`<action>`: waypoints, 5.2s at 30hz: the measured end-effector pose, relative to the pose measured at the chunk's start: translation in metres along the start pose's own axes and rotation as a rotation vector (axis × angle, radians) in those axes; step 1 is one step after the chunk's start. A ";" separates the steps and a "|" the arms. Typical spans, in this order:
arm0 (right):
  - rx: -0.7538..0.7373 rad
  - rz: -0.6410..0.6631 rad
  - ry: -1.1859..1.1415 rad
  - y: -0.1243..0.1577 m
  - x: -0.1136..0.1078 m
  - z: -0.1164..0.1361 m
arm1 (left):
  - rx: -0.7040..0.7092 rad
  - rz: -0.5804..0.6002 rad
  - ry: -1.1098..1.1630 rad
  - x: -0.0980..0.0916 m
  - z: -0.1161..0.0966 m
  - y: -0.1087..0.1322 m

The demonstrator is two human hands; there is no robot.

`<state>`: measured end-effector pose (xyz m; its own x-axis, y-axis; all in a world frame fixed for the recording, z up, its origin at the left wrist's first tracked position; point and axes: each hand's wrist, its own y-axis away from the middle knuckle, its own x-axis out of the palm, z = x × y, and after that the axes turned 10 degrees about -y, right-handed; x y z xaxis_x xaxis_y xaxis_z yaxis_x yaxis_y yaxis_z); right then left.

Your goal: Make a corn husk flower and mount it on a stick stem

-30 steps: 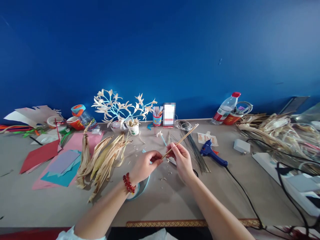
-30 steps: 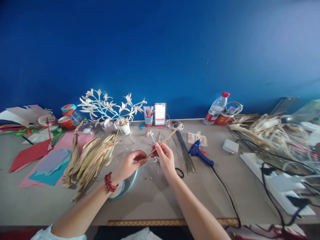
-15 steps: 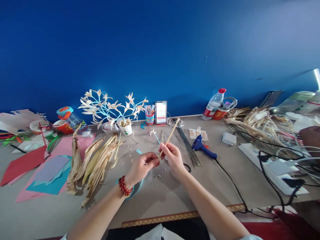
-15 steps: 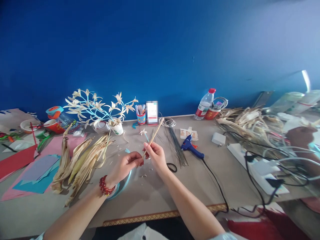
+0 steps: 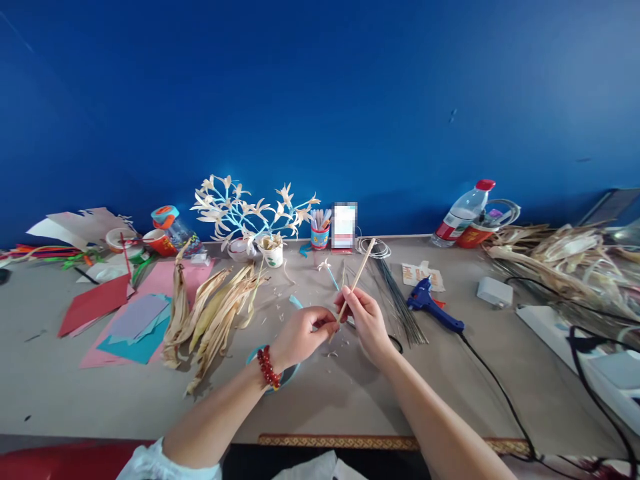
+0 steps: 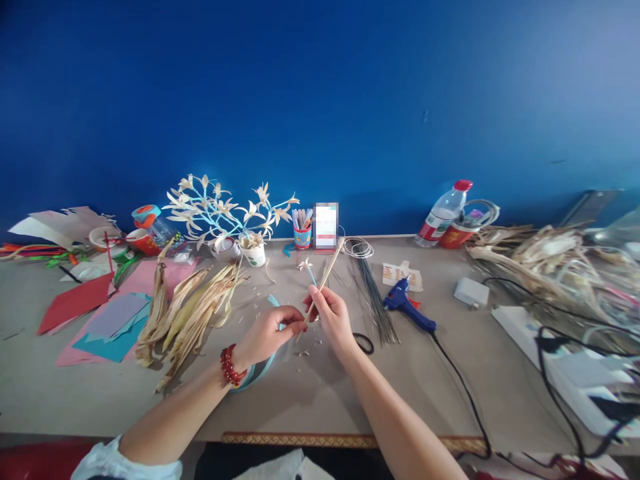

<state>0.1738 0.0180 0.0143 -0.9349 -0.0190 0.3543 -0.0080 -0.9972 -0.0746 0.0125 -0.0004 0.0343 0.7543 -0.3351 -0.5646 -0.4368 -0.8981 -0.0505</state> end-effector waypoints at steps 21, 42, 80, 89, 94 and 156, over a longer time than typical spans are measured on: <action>-0.082 -0.084 0.782 -0.037 -0.056 0.014 | 0.034 0.004 -0.218 -0.001 0.003 0.000; 0.168 0.083 1.473 -0.038 -0.066 0.018 | -0.135 0.025 -0.677 0.030 0.019 -0.091; 0.027 0.295 0.155 -0.015 -0.017 0.004 | -0.092 -0.027 0.440 0.002 0.012 0.002; -0.063 0.114 0.146 -0.015 -0.018 0.010 | -0.083 -0.042 0.325 -0.002 0.011 0.004; -0.091 0.037 0.133 -0.016 -0.019 0.013 | -0.064 -0.070 0.323 -0.002 0.012 0.005; -0.122 0.460 0.957 0.012 0.017 0.028 | -0.041 -0.299 0.451 -0.005 0.014 0.005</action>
<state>0.1676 0.0038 0.0457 -0.7459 -0.2741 -0.6070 0.4309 -0.8935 -0.1261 0.0001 0.0010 0.0252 0.9823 -0.1438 -0.1203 -0.1579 -0.9805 -0.1172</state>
